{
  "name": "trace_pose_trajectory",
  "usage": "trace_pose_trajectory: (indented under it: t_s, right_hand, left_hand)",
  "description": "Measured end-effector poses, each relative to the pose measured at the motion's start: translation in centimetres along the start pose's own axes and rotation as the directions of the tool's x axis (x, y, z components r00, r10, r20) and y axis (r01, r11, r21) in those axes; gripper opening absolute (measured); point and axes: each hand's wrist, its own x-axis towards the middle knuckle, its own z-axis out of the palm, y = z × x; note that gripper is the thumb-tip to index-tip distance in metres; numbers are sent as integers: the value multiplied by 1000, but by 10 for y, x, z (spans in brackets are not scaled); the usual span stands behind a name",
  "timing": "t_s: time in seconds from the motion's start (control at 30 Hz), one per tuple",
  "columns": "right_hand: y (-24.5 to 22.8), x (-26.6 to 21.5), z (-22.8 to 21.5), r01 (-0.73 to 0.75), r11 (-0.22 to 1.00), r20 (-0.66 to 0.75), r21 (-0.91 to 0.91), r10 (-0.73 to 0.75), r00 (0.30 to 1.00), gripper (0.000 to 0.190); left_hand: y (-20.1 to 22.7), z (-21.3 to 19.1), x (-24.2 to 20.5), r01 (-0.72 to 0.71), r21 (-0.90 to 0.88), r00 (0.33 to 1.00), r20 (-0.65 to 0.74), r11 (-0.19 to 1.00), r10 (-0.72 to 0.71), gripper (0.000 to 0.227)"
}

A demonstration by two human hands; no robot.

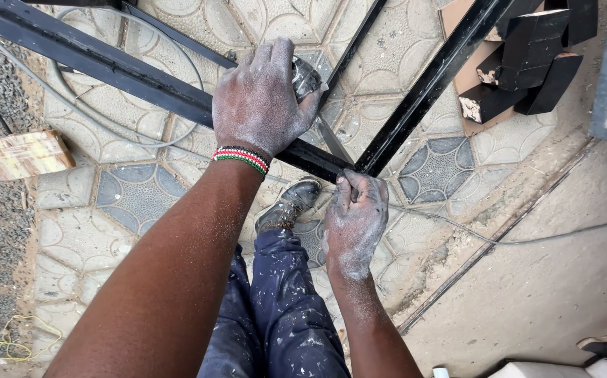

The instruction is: Painting a black metal frame using a small brush and paint in a workshop setting.

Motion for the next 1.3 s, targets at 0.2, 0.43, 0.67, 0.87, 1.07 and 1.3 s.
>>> trace_pose_trajectory:
  t_s: [0.2,0.43,0.67,0.87,1.07,1.3]
  right_hand:
    - [-29,1,7,30,984,42,177,-38,998,24]
    - [-6,12,-4,-215,801,38,559,234,971,13]
    - [18,33,-48,-478,581,337,659,340,878,17]
    - [58,43,-55,-503,526,379,686,332,864,25]
    - [76,34,-46,-461,549,311,697,348,884,18]
    - [18,30,-71,-336,938,322,-88,346,881,21]
  left_hand:
    - [0,-1,0,6,-58,1000,-5,998,-7,56]
    - [1,-3,1,-10,-51,1000,-20,999,9,55]
    - [2,-2,1,-9,-18,999,-34,1000,9,52]
    - [1,-2,1,17,-70,999,33,997,-15,53]
    - [0,-2,0,20,-80,999,35,997,-17,51]
    - [0,-1,1,10,-75,1000,27,997,-8,49]
